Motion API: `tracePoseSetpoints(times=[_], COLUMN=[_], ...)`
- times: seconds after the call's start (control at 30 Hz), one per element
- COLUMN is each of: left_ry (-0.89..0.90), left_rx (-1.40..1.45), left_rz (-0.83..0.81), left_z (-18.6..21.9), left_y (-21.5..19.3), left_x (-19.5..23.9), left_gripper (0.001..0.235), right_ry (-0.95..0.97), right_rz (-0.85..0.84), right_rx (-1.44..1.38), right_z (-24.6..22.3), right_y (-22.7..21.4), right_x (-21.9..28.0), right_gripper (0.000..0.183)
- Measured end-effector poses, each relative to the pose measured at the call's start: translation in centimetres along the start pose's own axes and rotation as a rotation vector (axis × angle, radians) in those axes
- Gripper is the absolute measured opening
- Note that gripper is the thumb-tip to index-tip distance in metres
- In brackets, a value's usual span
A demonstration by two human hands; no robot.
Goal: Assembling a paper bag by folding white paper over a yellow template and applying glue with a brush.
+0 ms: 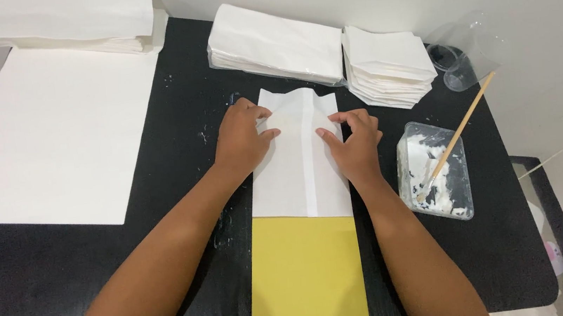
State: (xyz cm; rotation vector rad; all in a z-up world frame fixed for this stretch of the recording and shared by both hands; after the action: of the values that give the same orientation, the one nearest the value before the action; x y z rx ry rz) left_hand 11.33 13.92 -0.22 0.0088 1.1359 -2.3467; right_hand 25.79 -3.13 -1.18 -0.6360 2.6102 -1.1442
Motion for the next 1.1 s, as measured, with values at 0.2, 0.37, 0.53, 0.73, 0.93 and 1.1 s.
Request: tracePoseSetpoints(times=[0.2,0.37,0.53,0.73,0.93,1.1], left_ry=[-0.015,0.011,0.037,0.067,0.208,0.367], left_rx=[0.133,0.197,0.319,0.396,0.366,-0.015], left_rz=[0.019,0.05,0.101,0.001,-0.192,-0.407], left_z=[0.5,0.2,0.5,1.9,3.1,2.9], left_y=[0.4,1.0,0.6,-0.8,-0.9,1.3], left_x=[0.5,0.0,0.2,1.3,1.5,1.8], left_gripper=[0.029,0.032,0.026,0.025,0.028,0.03], right_ry=[0.016,-0.02,0.087,0.045,0.006,0.01], right_rz=[-0.022,-0.026,-0.035,-0.067,-0.2,-0.315], right_rx=[-0.155,-0.216,-0.258,-0.309,-0.226,-0.134], right_z=[0.3,-0.3,-0.3,-0.7,-0.8,-0.9], right_y=[0.4,0.1,-0.4,-1.2,-1.0,-0.7], right_x=[-0.3,0.2,0.5,1.4,2.2,2.8], right_gripper=[0.028,0.027,0.026,0.02,0.025,0.044])
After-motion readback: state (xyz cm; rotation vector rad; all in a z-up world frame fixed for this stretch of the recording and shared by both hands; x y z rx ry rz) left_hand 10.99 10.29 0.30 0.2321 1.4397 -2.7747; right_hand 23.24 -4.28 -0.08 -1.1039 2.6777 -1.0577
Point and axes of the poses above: each hand's wrist, its own x-axis away from the middle knuckle, its own y-axis out of the palm, z = x × y, the point moved 5 cm from there along -x, towards the middle knuckle, and after that the axes turned 15 degrees about y, right-handed, at the moved point
